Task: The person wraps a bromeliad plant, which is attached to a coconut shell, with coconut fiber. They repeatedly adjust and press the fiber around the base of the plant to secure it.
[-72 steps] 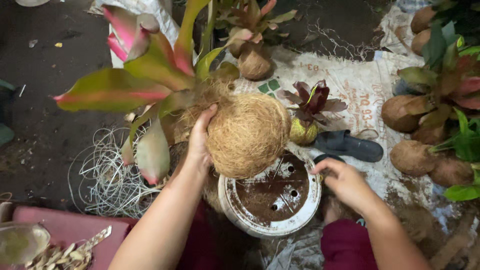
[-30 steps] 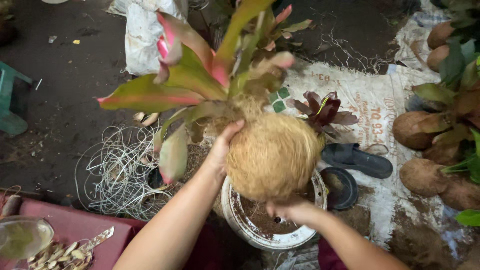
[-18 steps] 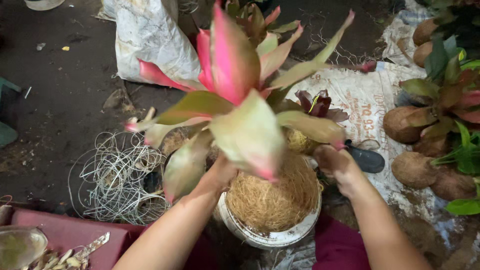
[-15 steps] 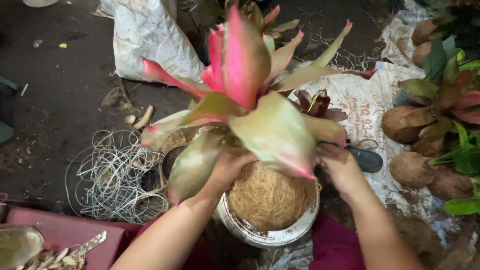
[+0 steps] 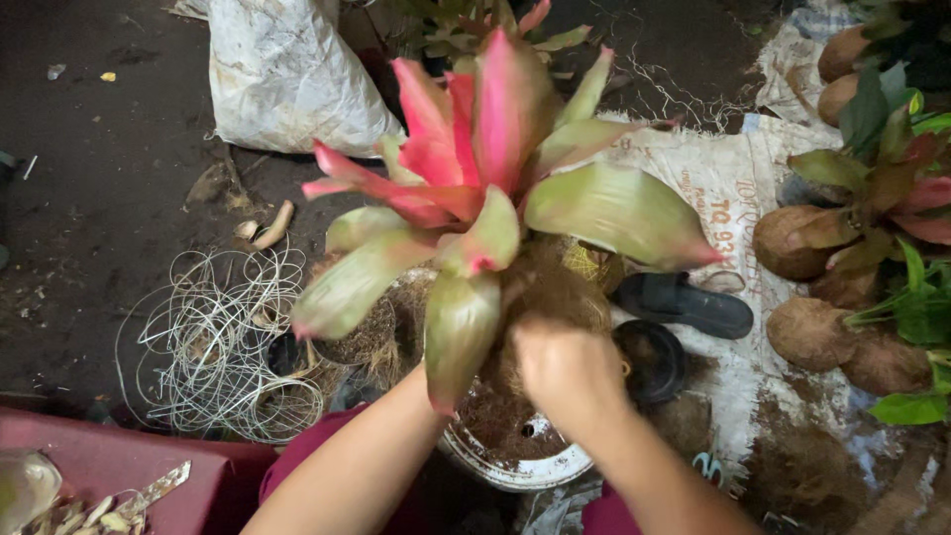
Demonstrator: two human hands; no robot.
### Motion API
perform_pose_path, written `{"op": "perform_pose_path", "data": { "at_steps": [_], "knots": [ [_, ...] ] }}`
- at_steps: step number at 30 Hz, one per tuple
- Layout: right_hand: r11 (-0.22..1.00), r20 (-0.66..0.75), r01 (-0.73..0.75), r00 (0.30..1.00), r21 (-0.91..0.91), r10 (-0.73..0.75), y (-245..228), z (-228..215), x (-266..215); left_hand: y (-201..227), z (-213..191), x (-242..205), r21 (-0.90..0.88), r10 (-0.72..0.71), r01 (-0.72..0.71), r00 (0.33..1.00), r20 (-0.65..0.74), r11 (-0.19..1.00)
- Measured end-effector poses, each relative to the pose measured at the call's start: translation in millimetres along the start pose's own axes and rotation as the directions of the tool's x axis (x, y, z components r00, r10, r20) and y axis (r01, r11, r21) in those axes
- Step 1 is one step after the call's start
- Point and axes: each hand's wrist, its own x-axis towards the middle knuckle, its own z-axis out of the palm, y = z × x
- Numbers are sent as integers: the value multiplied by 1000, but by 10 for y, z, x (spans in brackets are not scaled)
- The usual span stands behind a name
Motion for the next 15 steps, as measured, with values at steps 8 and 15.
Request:
{"op": "perform_pose_path", "data": {
  "at_steps": [8,15],
  "knots": [
    [787,439,38,813,616,-383,-242,336,-634,37,-180,-8,-440,-100,24,984,-149,898],
    [607,727,-466,621,644,-294,272,941,-811,-363,-124,262,-819,-516,503,796,316,276]
  ]
}}
